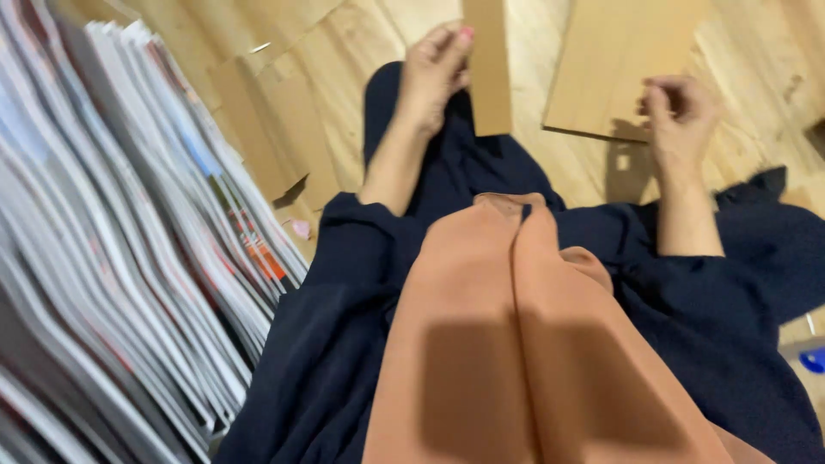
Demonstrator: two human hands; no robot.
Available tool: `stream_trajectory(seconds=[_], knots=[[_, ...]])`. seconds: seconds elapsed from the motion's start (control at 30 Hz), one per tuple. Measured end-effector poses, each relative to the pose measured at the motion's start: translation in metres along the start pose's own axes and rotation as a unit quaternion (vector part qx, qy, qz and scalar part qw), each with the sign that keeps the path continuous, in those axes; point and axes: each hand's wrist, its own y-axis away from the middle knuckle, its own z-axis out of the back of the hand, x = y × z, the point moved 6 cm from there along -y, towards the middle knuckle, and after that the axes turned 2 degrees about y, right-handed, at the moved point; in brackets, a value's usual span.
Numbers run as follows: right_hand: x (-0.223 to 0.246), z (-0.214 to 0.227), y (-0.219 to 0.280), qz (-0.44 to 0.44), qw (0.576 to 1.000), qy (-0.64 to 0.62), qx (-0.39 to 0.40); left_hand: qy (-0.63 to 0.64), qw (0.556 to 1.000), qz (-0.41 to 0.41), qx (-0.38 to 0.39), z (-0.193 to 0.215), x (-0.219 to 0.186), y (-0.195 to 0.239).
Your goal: The person sits on the floor and applies a clear adhesive to rectangular cardboard pieces using a small roller. They pick up each piece, roll the adhesive evenly across the surface, and place the coated piece back on the floor.
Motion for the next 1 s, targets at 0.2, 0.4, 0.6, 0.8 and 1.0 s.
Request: stream_trajectory(seconds=[0.2,0.4,0.6,0.8,1.0], knots=[[0.042,-0.014,0.004,-0.117,0.983,-0.126,0.067,-0.089,0.993,0.074,0.031,-0.1,0.068,0.014],[0.026,0.002,-0.018,-0.192,0.973,-0.116,0.057,-0.139,0.984,0.104,0.04,-0.14,0.101,0.006],[0.006,0.018,-0.05,-0.252,0.957,-0.127,0.073,-0.206,0.973,0.01,0.104,-0.161,0.1,-0.017],[-0.086,0.045,-0.059,-0.318,0.947,-0.053,0.015,-0.58,0.772,-0.135,0.223,-0.126,0.101,-0.028],[-0.123,0.034,-0.055,-0.365,0.931,-0.02,0.006,-0.734,0.624,-0.066,0.26,-0.094,0.104,-0.015]])
